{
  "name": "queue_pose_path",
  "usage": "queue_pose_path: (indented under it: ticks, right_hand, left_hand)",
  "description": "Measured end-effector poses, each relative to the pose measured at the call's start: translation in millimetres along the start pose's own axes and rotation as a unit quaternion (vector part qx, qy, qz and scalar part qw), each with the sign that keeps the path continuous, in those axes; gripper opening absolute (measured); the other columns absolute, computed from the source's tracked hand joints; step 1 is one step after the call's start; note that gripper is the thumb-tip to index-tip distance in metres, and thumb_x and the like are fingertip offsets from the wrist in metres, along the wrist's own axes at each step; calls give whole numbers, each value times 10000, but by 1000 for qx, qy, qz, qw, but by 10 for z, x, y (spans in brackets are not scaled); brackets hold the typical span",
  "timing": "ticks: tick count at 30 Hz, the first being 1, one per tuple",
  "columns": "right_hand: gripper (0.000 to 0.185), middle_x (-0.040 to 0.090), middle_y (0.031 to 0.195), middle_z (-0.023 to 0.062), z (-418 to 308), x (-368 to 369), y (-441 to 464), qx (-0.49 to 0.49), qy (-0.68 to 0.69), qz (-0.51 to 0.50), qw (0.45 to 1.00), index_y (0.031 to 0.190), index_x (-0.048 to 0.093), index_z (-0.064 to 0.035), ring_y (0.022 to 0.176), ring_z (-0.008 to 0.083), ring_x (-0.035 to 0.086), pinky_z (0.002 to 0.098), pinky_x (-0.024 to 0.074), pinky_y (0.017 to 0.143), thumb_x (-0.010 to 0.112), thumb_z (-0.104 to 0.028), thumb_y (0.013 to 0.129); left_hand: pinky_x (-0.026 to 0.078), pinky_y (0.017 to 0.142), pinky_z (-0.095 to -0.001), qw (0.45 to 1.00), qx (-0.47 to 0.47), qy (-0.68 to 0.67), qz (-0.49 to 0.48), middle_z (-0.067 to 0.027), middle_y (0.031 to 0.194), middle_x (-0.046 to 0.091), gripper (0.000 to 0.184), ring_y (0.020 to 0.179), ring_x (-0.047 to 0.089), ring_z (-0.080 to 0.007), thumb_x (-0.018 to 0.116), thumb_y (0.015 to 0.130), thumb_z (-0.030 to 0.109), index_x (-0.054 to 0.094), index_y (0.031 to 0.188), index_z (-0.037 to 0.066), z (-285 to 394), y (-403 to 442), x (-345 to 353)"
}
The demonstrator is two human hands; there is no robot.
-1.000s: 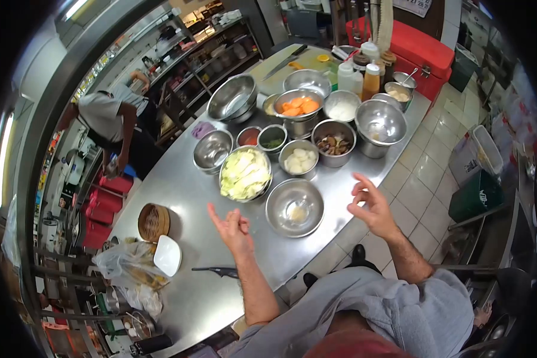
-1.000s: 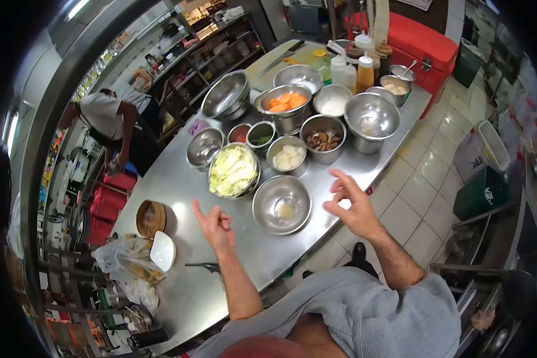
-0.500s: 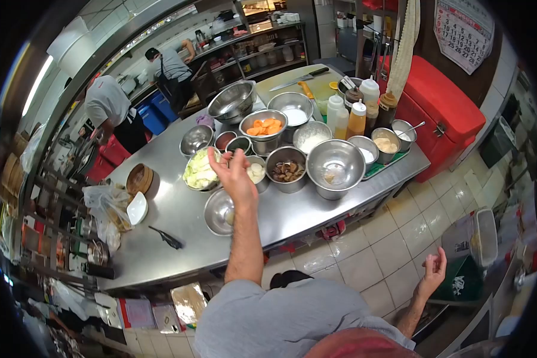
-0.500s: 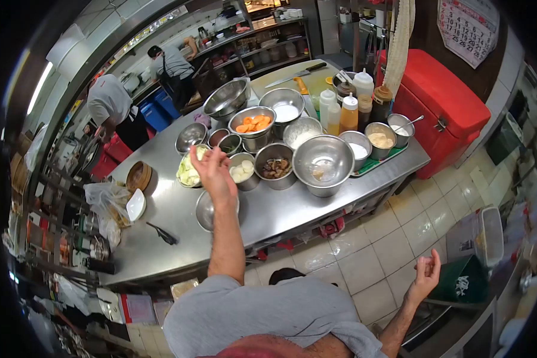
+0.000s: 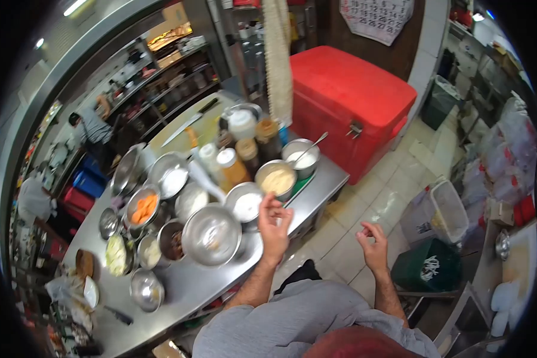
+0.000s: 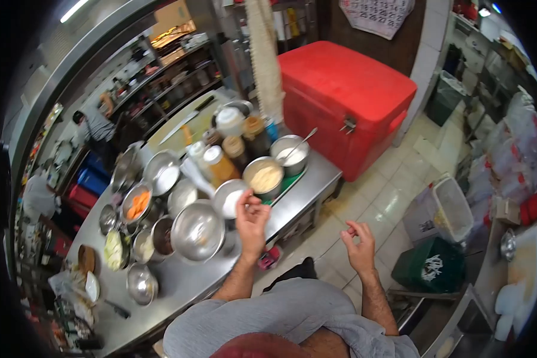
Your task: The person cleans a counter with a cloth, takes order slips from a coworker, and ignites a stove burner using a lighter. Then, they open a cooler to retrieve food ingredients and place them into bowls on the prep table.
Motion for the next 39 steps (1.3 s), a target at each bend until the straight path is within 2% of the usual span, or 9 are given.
queue_pose_path:
  ticks: [4,10,16,22,26,28,30,34,39]
  right_hand:
    - [237,505,775,37,660,-556,480,70,-53,18,996,985,590,9,699,119,482,242,412,639,634,-84,772]
    - [222,507,745,-15,2041,-1392,1084,220,79,135,963,980,601,-2,661,68,456,203,398,610,606,-165,829]
    - [281,508,725,-23,3088,-1839,2181,225,157,61,960,1038,562,10,636,62,456,195,372,571,576,-202,854]
    - [471,555,853,28,3304,-2010,3578,273,262,-46,924,1200,457,-31,677,99,525,224,418,620,538,-357,870]
    - [651,483,1110,87,3784,-2148,4464,272,286,-17,918,1292,340,-51,870,157,512,288,411,699,512,-487,839]
    - [719,435,1193,117,4082,-2220,4869,284,303,10,910,1317,300,-56,925,184,500,315,411,726,497,-543,825]
    - [771,354,1255,154,4324,-2225,5165,314,366,30,875,1326,275,-60,988,238,472,354,410,765,455,-606,813]
    - [800,397,1164,163,4693,-2076,5562,367,429,-3,826,1273,317,-43,959,266,454,409,400,815,437,-664,783]
    - [757,411,1079,89,4706,-1923,5649,490,429,78,755,1227,366,-59,883,197,442,323,431,709,445,-663,778]
  left_hand:
    - [418,696,-207,986,-79,-49,-139,-59,984,430,494,732,487,-61,635,769,30,396,1202,8,-572,363,1233]
    - [411,698,-237,969,38,111,-219,-72,963,434,434,760,472,-102,633,773,50,458,1168,8,-789,950,2321]
    - [416,717,-240,971,12,195,-134,-47,967,418,418,799,467,-98,644,772,71,462,1145,17,-1453,1195,2891]
    - [433,728,-259,959,22,281,-8,-55,958,421,408,811,476,-122,647,768,89,478,1135,29,-1735,1215,3639]
    - [423,720,-285,930,101,354,-3,-81,968,453,420,822,482,-161,654,754,98,481,1131,32,-1790,1355,4106]
    - [422,722,-312,933,83,350,13,-109,982,473,415,839,493,-201,664,746,122,498,1116,35,-1912,1455,4207]
    - [423,721,-337,872,134,470,32,-130,976,497,401,858,499,-242,675,729,142,524,1087,41,-1991,1555,4294]
    - [431,667,-357,822,181,528,108,-111,878,547,294,779,522,-272,691,693,159,610,958,61,-2025,1640,4361]
    - [404,684,-360,807,154,548,159,-114,869,544,315,797,503,-264,703,671,158,614,958,65,-2052,1631,4392]
Point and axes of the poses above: each hand's wrist, its own y-axis towards the middle knuckle, its own x-axis out of the palm, z = x × y, the point moved 8 cm from there along y, towards the middle knuckle
